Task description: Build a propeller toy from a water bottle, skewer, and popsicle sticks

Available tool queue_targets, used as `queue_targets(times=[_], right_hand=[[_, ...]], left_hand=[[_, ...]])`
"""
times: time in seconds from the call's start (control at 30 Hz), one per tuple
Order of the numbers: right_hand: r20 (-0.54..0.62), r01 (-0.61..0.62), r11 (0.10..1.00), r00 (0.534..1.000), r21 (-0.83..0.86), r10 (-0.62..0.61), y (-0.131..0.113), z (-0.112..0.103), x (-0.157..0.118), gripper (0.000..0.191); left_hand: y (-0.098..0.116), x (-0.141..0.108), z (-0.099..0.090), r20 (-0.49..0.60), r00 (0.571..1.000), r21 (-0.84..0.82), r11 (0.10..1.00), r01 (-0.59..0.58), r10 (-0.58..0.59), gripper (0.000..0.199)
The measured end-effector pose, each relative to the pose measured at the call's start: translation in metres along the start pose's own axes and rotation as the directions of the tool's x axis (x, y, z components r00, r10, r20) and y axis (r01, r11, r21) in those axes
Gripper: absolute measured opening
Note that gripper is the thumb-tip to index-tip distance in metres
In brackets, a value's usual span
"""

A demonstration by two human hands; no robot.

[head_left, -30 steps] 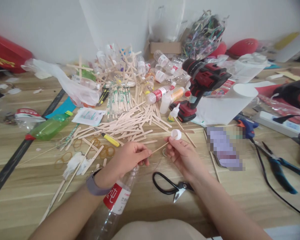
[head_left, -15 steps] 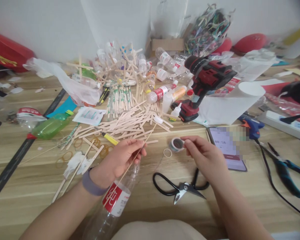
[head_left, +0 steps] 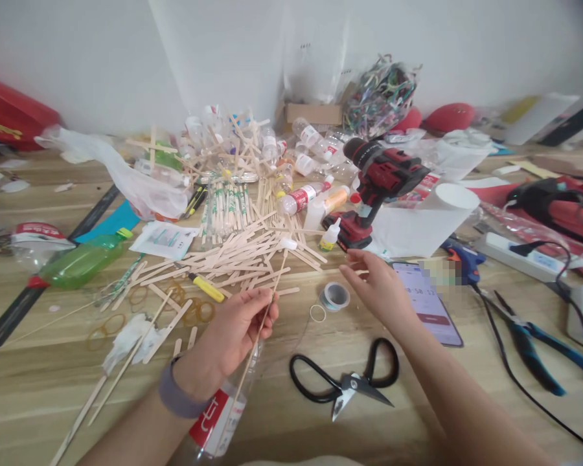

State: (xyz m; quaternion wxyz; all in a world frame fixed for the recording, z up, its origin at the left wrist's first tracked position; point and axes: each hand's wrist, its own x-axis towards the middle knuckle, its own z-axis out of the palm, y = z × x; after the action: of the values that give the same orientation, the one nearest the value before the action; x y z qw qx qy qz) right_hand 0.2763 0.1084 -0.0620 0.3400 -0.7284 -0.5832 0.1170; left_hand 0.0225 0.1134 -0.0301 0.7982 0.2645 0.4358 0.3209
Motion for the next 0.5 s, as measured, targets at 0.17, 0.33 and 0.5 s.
queue_targets(times=[0.17, 0.33, 0.5], right_hand=[[0.022, -0.038, 0.999, 0.999, -0.023, 0.039, 0.009, 0.028, 0.050, 0.044], [-0.010, -0.055, 0.997, 0.998, -0.045, 0.055, 0.010, 0.044, 0.070, 0.027], [-0.069, -0.063, 0.998, 0.996, -0.019, 0.062, -0.001, 0.038, 0.061, 0.028]], left_hand=[[-0.005, 0.002, 0.002, 0.054, 0.998, -0.025, 0.999, 0.020, -0.018, 0.025], [-0.008, 0.003, 0.003, 0.090, 0.996, -0.026, 0.999, 0.024, -0.021, 0.029], [-0.011, 0.004, 0.003, 0.123, 0.992, -0.044, 0.999, 0.026, -0.020, 0.032]])
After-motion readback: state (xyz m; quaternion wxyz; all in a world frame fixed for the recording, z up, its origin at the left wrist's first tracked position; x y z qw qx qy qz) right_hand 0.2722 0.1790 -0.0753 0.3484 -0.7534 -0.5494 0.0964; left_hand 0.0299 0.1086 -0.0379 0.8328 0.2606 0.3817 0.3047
